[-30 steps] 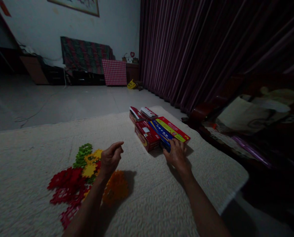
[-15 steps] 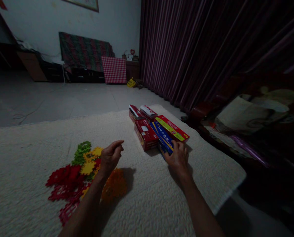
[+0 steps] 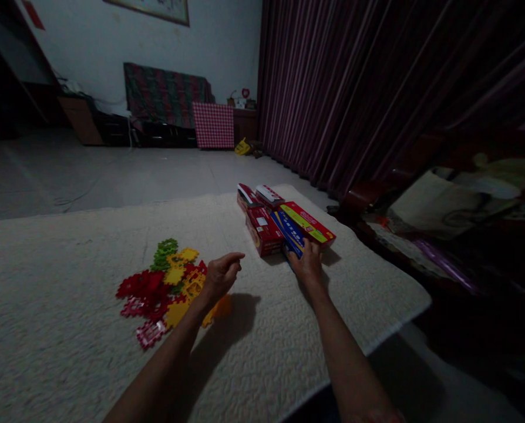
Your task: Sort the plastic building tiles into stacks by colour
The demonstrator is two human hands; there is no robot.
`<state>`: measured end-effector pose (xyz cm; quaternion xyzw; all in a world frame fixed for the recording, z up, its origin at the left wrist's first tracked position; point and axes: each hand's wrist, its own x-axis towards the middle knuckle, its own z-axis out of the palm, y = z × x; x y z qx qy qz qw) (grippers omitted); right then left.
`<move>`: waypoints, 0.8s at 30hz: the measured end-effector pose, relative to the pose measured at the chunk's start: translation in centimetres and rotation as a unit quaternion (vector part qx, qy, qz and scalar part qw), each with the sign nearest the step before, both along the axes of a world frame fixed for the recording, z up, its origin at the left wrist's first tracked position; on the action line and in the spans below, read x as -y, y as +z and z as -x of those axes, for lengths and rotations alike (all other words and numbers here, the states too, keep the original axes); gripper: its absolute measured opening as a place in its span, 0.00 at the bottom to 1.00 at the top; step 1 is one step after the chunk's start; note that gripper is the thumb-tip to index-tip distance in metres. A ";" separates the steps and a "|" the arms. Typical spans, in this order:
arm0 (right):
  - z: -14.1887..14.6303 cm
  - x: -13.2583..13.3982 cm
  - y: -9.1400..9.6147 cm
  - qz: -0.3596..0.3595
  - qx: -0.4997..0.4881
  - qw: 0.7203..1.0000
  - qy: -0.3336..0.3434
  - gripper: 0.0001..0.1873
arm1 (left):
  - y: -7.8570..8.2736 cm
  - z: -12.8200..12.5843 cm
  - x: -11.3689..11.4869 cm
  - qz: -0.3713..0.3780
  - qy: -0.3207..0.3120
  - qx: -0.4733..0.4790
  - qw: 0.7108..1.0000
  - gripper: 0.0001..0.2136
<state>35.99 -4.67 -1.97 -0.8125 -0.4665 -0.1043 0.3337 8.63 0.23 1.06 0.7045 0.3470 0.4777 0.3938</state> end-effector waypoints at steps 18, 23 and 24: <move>6.5 9.6 5.2 -0.149 -0.029 0.983 0.105 0.31 | -0.4 2.1 3.9 -0.006 0.077 -0.009 0.997 0.16; 8.0 10.5 3.6 -0.095 -0.071 0.967 0.227 0.31 | -0.5 2.5 3.3 -0.013 0.156 0.003 0.988 0.24; 8.0 10.6 3.3 -0.081 -0.077 0.963 0.245 0.30 | -0.8 2.5 3.0 -0.014 0.163 -0.002 0.986 0.26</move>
